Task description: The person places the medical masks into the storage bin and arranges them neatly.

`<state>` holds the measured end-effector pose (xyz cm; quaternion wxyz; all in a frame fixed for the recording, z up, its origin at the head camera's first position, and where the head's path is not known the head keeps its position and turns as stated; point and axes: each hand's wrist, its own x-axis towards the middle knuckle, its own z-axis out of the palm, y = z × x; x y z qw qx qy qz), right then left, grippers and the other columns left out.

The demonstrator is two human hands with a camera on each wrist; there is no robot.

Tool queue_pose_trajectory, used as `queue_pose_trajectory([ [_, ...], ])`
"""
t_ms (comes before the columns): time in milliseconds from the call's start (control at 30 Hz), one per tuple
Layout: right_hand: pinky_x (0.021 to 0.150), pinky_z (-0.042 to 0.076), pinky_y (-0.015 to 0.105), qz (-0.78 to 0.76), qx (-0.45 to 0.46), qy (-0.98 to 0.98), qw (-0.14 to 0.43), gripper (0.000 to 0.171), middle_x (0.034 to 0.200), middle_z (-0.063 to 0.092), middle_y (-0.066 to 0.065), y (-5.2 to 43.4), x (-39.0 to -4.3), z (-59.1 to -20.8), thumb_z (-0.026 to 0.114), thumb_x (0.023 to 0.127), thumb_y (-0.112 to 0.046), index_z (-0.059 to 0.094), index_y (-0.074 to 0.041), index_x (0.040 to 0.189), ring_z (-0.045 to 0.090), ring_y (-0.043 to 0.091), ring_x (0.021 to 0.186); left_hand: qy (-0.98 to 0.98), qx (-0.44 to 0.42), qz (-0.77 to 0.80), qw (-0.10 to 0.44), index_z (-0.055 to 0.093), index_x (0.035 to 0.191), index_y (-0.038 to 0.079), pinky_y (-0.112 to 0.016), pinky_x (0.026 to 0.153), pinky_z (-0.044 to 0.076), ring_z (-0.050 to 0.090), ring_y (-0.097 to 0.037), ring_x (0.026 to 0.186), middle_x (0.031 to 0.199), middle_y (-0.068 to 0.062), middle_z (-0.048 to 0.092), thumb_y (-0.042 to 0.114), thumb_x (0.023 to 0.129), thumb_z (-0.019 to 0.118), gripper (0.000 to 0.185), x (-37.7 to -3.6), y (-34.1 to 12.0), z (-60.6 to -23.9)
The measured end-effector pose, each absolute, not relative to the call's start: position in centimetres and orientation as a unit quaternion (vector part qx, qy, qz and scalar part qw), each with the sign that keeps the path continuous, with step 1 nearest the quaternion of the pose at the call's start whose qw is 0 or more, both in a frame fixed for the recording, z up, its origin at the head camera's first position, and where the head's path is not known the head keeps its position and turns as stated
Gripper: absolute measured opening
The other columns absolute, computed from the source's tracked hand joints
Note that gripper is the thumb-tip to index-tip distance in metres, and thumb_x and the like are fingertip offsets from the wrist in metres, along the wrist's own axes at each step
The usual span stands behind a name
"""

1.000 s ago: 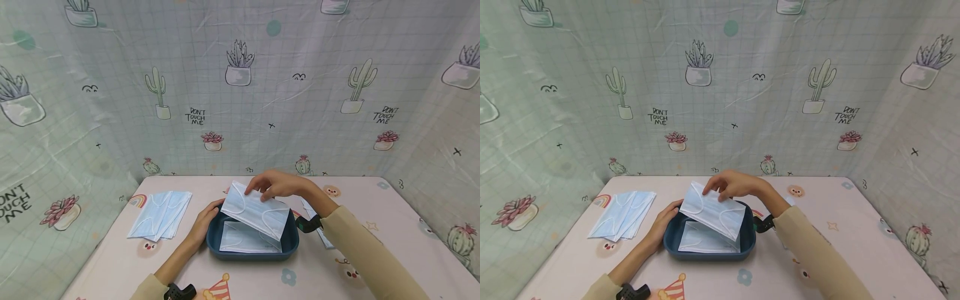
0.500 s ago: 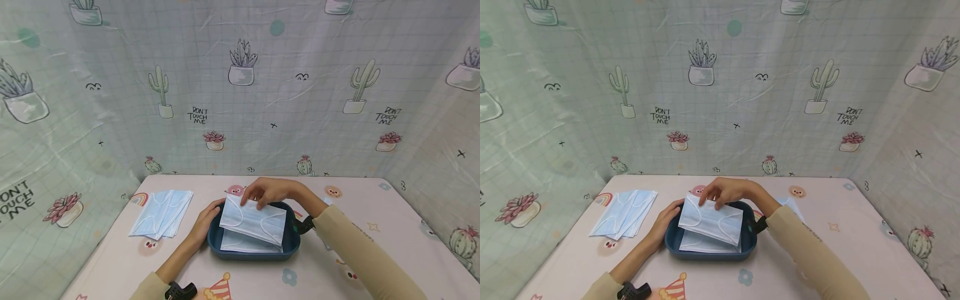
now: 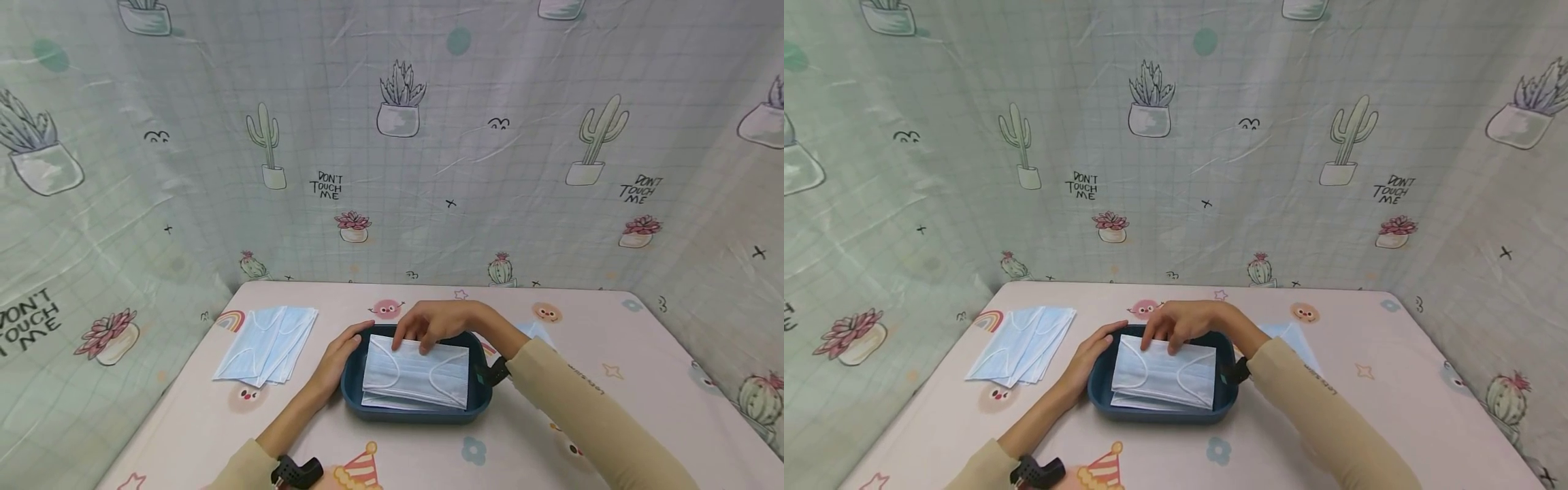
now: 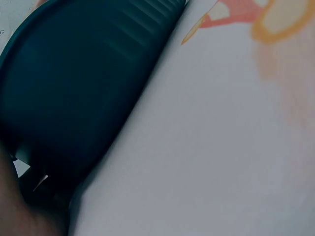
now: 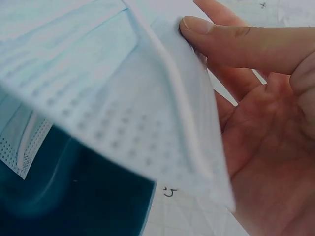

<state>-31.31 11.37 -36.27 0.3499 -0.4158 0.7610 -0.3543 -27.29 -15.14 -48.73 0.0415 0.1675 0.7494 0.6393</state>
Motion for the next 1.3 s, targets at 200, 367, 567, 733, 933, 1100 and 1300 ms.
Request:
queue_pose_trajectory([
  [200, 0.07, 0.045, 0.021, -0.343, -0.419, 0.758, 0.363, 0.044, 0.099, 0.07, 0.011, 10.9, -31.4, -36.7, 0.068, 0.083, 0.012, 0.07, 0.002, 0.125, 0.056, 0.012, 0.08, 0.746, 0.166, 0.644, 0.044, 0.056, 0.148, 0.024, -0.05, 0.129, 0.02, 0.04, -0.022, 0.151, 0.156, 0.001, 0.053, 0.025, 0.111, 0.038, 0.041, -27.3, -15.2, -48.8],
  [367, 0.071, 0.046, 0.021, -0.338, -0.414, 0.756, 0.378, 0.044, 0.096, 0.069, 0.005, 10.7, -31.2, -36.5, 0.068, 0.083, 0.013, 0.07, 0.002, 0.126, 0.056, 0.011, 0.079, 0.744, 0.174, 0.644, 0.045, 0.055, 0.149, 0.024, -0.051, 0.129, 0.019, 0.037, -0.021, 0.153, 0.157, 0.001, 0.052, 0.026, 0.111, 0.037, 0.041, -27.2, -15.2, -48.6],
  [567, 0.073, 0.048, 0.021, -0.331, -0.414, 0.754, 0.388, 0.044, 0.093, 0.068, 0.003, 10.6, -31.0, -36.6, 0.067, 0.084, 0.012, 0.069, 0.002, 0.126, 0.056, 0.01, 0.079, 0.744, 0.174, 0.644, 0.044, 0.055, 0.149, 0.022, -0.046, 0.129, 0.021, 0.037, -0.02, 0.152, 0.157, 0.0, 0.052, 0.026, 0.111, 0.038, 0.041, -27.1, -15.1, -48.5],
  [733, 0.072, 0.047, 0.021, -0.323, -0.407, 0.761, 0.388, 0.045, 0.091, 0.067, 0.0, 10.5, -30.9, -37.0, 0.066, 0.084, 0.015, 0.069, 0.002, 0.126, 0.055, 0.009, 0.078, 0.747, 0.174, 0.641, 0.039, 0.055, 0.149, 0.021, -0.046, 0.129, 0.02, 0.038, -0.02, 0.152, 0.157, -0.001, 0.052, 0.025, 0.111, 0.037, 0.042, -27.2, -15.1, -48.7],
  [933, 0.069, 0.046, 0.02, -0.31, -0.395, 0.765, 0.402, 0.036, 0.087, 0.066, 0.001, 10.4, -31.1, -37.4, 0.064, 0.085, 0.015, 0.069, 0.005, 0.119, 0.056, 0.009, 0.076, 0.749, 0.172, 0.639, 0.037, 0.055, 0.149, 0.022, -0.051, 0.129, 0.02, 0.039, -0.023, 0.152, 0.157, -0.001, 0.053, 0.025, 0.112, 0.037, 0.042, -27.1, -15.2, -48.9],
  [1100, 0.062, 0.044, 0.02, -0.292, -0.382, 0.782, 0.395, 0.035, 0.088, 0.066, 0.003, 10.0, -31.2, -37.5, 0.064, 0.085, 0.016, 0.071, 0.003, 0.116, 0.055, 0.009, 0.074, 0.747, 0.175, 0.64, 0.039, 0.055, 0.148, 0.023, -0.05, 0.129, 0.019, 0.039, -0.022, 0.153, 0.157, 0.0, 0.053, 0.026, 0.111, 0.038, 0.041, -27.1, -15.2, -48.8],
  [1300, 0.06, 0.043, 0.02, -0.274, -0.376, 0.795, 0.388, 0.037, 0.088, 0.064, 0.003, 9.6, -31.3, -37.6, 0.063, 0.083, 0.017, 0.072, -0.001, 0.115, 0.055, 0.009, 0.074, 0.748, 0.176, 0.639, 0.039, 0.054, 0.149, 0.022, -0.053, 0.13, 0.019, 0.037, -0.025, 0.154, 0.158, -0.001, 0.051, 0.027, 0.112, 0.037, 0.042, -27.1, -15.3, -48.8],
])
